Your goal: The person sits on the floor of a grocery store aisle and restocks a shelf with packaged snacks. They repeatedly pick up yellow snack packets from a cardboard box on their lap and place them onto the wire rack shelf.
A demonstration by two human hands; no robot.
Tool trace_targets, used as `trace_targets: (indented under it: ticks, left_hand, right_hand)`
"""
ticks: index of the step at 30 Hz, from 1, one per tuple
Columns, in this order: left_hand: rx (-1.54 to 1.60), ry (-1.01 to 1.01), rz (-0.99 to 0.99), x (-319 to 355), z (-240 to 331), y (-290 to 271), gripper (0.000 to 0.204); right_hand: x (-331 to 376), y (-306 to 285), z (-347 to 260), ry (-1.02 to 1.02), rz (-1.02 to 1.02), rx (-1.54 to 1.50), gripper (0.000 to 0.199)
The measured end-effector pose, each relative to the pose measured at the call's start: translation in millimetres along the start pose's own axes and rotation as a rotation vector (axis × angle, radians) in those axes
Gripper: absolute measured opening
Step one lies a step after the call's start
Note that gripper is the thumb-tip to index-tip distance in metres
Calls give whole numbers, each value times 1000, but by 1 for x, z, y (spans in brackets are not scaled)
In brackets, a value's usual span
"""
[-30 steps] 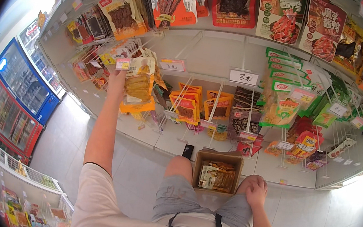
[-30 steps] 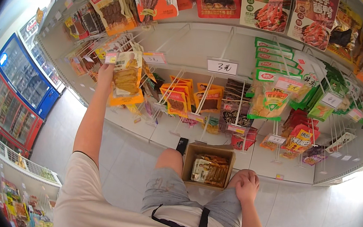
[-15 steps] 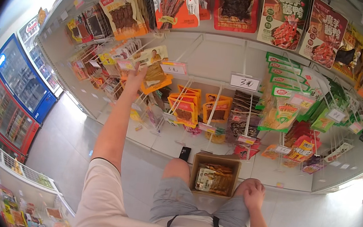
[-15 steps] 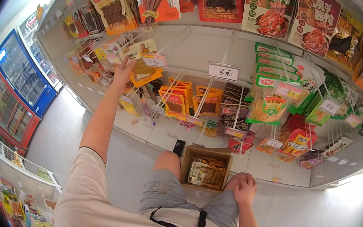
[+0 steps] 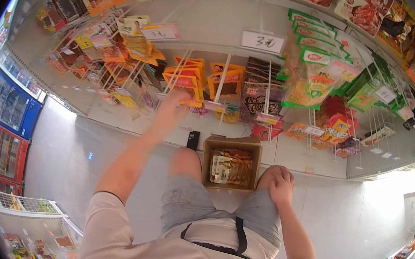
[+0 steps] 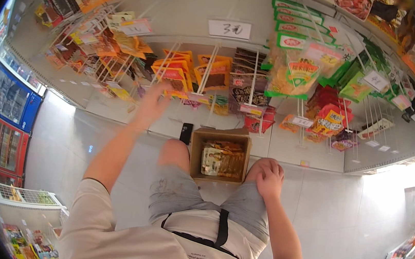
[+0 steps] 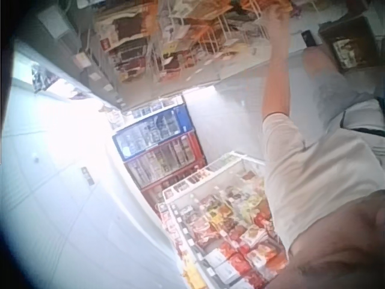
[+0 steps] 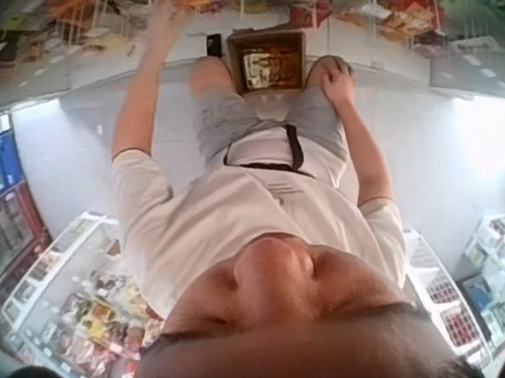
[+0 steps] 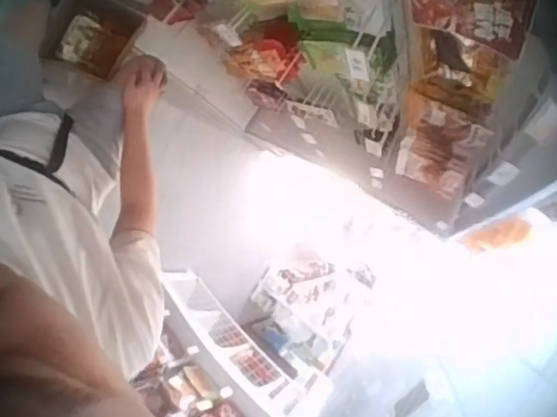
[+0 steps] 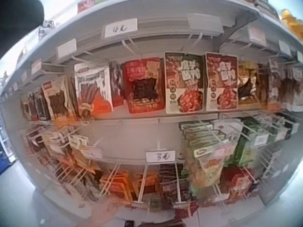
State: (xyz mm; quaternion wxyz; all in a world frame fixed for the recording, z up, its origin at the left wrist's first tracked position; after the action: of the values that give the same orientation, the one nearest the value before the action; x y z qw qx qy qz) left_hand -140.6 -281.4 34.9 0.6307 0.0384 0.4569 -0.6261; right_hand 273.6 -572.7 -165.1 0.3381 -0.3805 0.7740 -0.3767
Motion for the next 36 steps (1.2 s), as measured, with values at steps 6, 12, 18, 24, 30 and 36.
trace_targets:
  ticks: [6, 12, 18, 24, 30, 36]
  left_hand:
    - [48, 61, -507, 166, 89, 146, 18]
    - [-117, -571, -574, 294, -18, 275, 46]
    - [-137, -1034, -931, 400, -88, 338, 54]
    - [-26, -1240, -928, 442, -138, 346, 41]
    - [-273, -996, -1038, 401, -97, 328, 35]
    - [-146, -484, -523, 316, -28, 280, 37]
  right_hand:
    - [-4, 8, -1, 3, -34, 65, 38]
    - [-13, 8, -5, 5, 3, 63, 36]
    - [-16, 10, 5, 24, 26, 103, 36]
    - [-19, 7, -8, -22, 34, 79, 37]
    - [-17, 5, -2, 5, 31, 74, 37]
    - [-18, 10, 3, -1, 20, 94, 39]
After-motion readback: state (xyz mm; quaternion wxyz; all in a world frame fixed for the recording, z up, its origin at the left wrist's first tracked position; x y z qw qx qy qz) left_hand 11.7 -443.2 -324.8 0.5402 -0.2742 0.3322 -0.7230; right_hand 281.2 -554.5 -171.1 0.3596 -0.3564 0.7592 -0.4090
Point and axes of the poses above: each hand's wrist, its own x-axis away from the middle knuckle, its own y-axis out of the palm, z = x × y, the point moved 10 cm from there along -x, towards the middle knuckle, and after that the axes turned 15 degrees about z, right-handed, at the moved point
